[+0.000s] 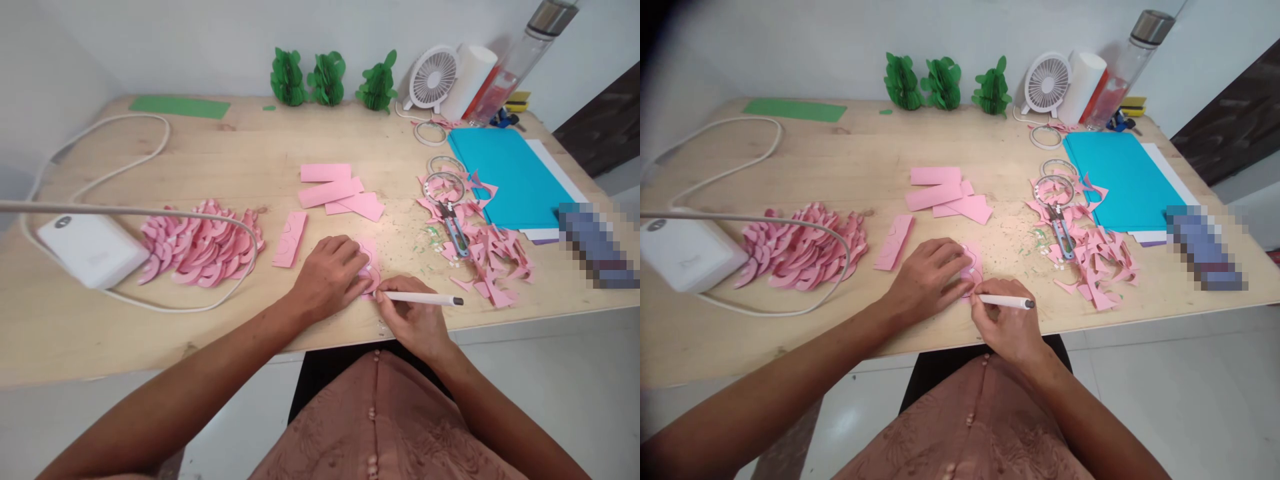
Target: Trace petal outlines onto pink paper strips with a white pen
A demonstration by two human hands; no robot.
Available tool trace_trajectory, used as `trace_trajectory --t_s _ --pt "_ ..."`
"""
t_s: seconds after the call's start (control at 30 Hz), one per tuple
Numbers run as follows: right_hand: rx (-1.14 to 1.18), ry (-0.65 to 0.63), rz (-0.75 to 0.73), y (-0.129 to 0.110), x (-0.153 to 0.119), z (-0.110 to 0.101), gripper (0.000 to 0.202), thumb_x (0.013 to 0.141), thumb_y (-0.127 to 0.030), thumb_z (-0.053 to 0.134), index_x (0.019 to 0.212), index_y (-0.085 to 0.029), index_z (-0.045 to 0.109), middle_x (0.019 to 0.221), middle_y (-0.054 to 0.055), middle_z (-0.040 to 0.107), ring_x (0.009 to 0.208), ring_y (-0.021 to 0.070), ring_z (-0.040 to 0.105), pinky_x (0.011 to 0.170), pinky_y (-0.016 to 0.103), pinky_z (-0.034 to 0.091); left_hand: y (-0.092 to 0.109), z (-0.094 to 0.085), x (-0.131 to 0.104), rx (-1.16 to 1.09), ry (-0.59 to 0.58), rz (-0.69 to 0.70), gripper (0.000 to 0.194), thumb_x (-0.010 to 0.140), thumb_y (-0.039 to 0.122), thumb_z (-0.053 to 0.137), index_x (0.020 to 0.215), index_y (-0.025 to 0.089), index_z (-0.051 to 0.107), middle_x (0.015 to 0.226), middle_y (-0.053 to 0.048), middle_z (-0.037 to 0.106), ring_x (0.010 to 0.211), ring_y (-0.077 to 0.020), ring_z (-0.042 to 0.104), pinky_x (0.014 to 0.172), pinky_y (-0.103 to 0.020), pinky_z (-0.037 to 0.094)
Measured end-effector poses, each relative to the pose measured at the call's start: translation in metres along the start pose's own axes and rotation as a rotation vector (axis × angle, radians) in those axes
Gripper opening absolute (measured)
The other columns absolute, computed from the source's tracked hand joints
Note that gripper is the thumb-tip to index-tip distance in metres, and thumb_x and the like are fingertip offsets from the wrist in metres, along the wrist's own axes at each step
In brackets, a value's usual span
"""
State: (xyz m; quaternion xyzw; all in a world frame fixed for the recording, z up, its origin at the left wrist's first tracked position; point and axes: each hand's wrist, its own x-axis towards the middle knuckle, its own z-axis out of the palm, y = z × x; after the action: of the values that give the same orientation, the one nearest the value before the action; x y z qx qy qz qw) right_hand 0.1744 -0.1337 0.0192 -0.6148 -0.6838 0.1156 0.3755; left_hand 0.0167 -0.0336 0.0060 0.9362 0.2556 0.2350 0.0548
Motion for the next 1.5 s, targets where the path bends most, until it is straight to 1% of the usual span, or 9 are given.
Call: trace_trajectory --t_s 0.13,0.3,0.47,0.87,1.1,1.5 --pt "0.008 -0.006 0.091 0.0021 -0.0022 -0.0001 0.012 0.086 -0.021 0.052 0.079 -0.019 0.061 0.072 0.004 0.069 0.070 0.0189 0.063 0.070 0.034 0.048 -0.0007 0.0002 0.0006 0.000 -0.002 -0.003 0.016 0.090 0.026 0.051 0.096 0.018 0.062 0.098 -0.008 0.063 0.100 -0.0245 0.055 0.089 -0.040 0.046" --pt "0.029 -0.011 0.140 0.0024 -0.0028 -0.0007 0.013 0.086 -0.023 0.052 0.078 -0.018 0.061 0.072 0.005 0.068 0.070 0.0201 0.062 0.069 0.035 0.047 -0.0011 0.0005 0.0005 -0.001 -0.007 0.001 0.016 0.090 0.029 0.051 0.096 0.018 0.062 0.099 -0.008 0.062 0.100 -0.0244 0.055 0.089 -0.040 0.046" --pt "0.020 0.005 0.145 0.0021 -0.0025 -0.0007 0.014 0.086 -0.022 0.052 0.076 -0.018 0.061 0.072 0.005 0.067 0.069 0.0196 0.062 0.069 0.035 0.047 -0.0008 0.0009 -0.0002 -0.003 -0.010 -0.001 0.017 0.091 0.029 0.051 0.096 0.018 0.062 0.099 -0.008 0.062 0.101 -0.0247 0.055 0.090 -0.041 0.046" --pt "0.007 0.035 0.180 0.0005 -0.0014 -0.0022 0.012 0.084 -0.022 0.052 0.075 -0.021 0.060 0.070 0.002 0.067 0.065 0.0168 0.061 0.065 0.031 0.047 -0.0008 0.0007 -0.0003 -0.005 -0.011 -0.002 0.017 0.091 0.030 0.051 0.097 0.018 0.062 0.100 -0.009 0.063 0.102 -0.0253 0.055 0.090 -0.042 0.046" --pt "0.013 0.060 0.198 -0.0006 0.0002 -0.0025 0.013 0.084 -0.023 0.052 0.073 -0.020 0.060 0.066 0.001 0.065 0.059 0.0152 0.059 0.061 0.029 0.046 -0.0004 0.0008 0.0000 -0.006 -0.007 -0.007 0.017 0.090 0.029 0.052 0.096 0.018 0.063 0.100 -0.009 0.063 0.102 -0.0252 0.055 0.090 -0.041 0.046" --pt "0.020 0.089 0.222 0.0004 0.0001 -0.0011 0.012 0.084 -0.022 0.053 0.074 -0.020 0.061 0.065 0.000 0.064 0.057 0.0138 0.058 0.058 0.026 0.046 0.0002 -0.0002 -0.0006 -0.010 -0.009 -0.005 0.017 0.090 0.029 0.052 0.097 0.017 0.063 0.100 -0.009 0.063 0.102 -0.0258 0.055 0.090 -0.042 0.046"
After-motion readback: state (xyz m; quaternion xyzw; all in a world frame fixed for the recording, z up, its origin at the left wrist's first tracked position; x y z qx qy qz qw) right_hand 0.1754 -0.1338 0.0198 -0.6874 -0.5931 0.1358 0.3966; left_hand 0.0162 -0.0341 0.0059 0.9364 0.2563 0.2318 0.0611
